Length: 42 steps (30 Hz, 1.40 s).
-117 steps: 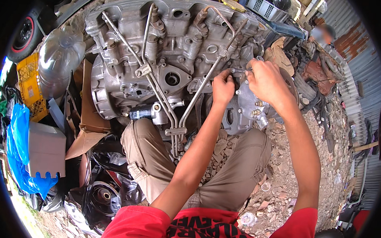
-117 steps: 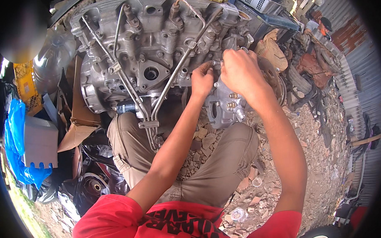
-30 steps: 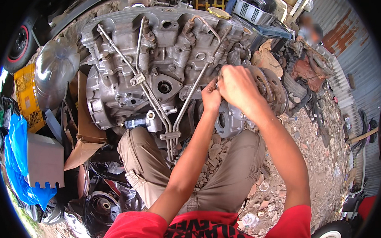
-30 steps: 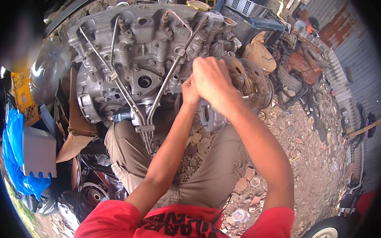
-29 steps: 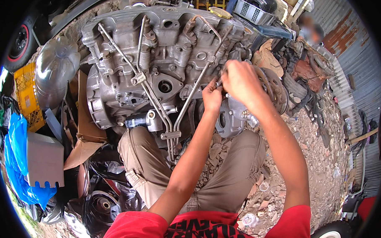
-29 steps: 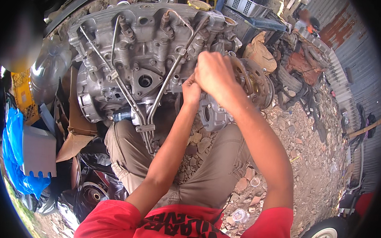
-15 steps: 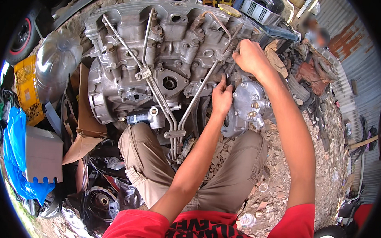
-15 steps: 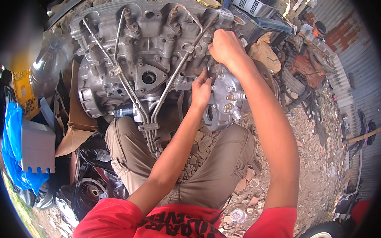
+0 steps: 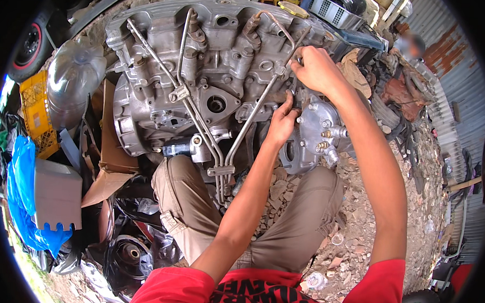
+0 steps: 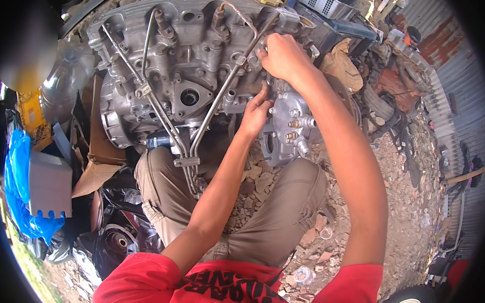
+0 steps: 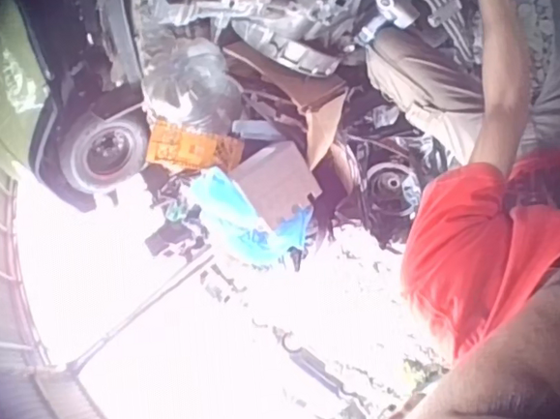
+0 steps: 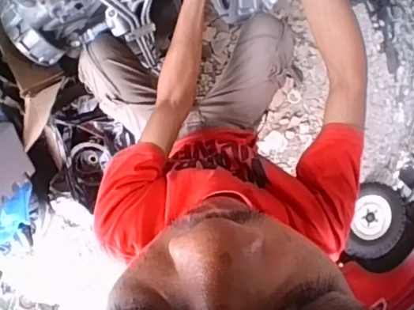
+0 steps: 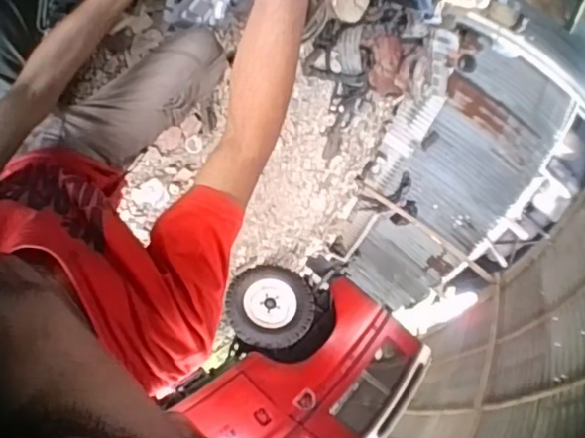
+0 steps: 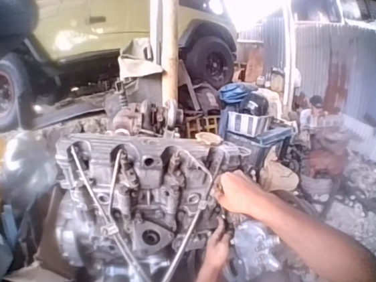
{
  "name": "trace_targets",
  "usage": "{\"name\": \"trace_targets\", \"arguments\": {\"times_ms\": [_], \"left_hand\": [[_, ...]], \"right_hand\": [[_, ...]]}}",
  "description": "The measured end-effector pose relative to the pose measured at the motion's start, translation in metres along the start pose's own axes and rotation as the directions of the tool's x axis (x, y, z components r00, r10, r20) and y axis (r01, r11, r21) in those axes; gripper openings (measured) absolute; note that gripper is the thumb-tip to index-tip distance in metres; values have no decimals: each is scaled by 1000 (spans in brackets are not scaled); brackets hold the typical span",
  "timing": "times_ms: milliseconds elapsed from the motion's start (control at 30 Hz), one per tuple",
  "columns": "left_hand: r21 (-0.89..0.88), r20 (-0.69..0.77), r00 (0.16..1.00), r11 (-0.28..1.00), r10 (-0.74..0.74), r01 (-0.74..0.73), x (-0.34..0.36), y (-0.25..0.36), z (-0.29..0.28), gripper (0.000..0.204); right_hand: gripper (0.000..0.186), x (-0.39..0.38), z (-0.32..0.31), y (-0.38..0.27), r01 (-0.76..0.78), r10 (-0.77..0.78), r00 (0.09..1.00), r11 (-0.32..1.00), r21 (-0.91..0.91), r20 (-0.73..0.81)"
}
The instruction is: The person works on a car engine block, using a wrench to loosen and remove bolts from the cylinder head. They then detach and set aside a metal cover. The scene is outdoors with scattered parts and vehicles nearby.
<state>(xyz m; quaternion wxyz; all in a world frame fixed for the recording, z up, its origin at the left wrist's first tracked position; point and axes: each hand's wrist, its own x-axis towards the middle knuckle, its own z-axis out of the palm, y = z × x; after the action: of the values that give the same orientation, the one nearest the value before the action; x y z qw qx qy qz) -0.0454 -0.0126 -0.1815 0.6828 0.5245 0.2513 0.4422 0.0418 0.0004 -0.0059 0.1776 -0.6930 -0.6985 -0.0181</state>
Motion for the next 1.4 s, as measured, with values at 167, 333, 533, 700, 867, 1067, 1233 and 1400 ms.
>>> {"name": "trace_targets", "arguments": {"times_ms": [167, 333, 533, 700, 867, 1067, 1233, 1400], "left_hand": [[-29, -43, 997, 998, 63, -64, 5, -12, -6, 68], [63, -11, 1000, 998, 24, -24, 4, -6, -2, 70], [78, 0, 999, 996, 42, -41, 3, -9, -2, 70], [41, 17, 996, 996, 84, -84, 5, -13, -8, 71], [13, 50, 999, 1000, -12, 11, 5, -1, -6, 70], [-16, 67, 998, 1000, -14, 15, 5, -4, -16, 70], [-164, 34, 999, 987, 9, -4, 8, -6, -5, 70], [-229, -58, 998, 973, -13, -1, 9, 0, -3, 58]], "right_hand": [[27, -4, 1, -2, 46, -46, 999, 999, -25, 0], [29, 3, 1, 42, -15, 15, 999, 1000, 19, -51], [35, -4, -5, 29, -103, 65, 991, 927, 360, 117], [35, -28, 0, 12, -3, 10, 1000, 956, 294, -20], [33, -46, -3, 21, 109, -90, 990, 977, 181, -107], [29, -74, -18, 2, 136, -148, 982, 985, 106, 118], [20, -79, -21, -4, 121, -125, 987, 992, 46, 105], [22, -87, -14, -14, -33, 37, 994, 999, 35, -107]]}}
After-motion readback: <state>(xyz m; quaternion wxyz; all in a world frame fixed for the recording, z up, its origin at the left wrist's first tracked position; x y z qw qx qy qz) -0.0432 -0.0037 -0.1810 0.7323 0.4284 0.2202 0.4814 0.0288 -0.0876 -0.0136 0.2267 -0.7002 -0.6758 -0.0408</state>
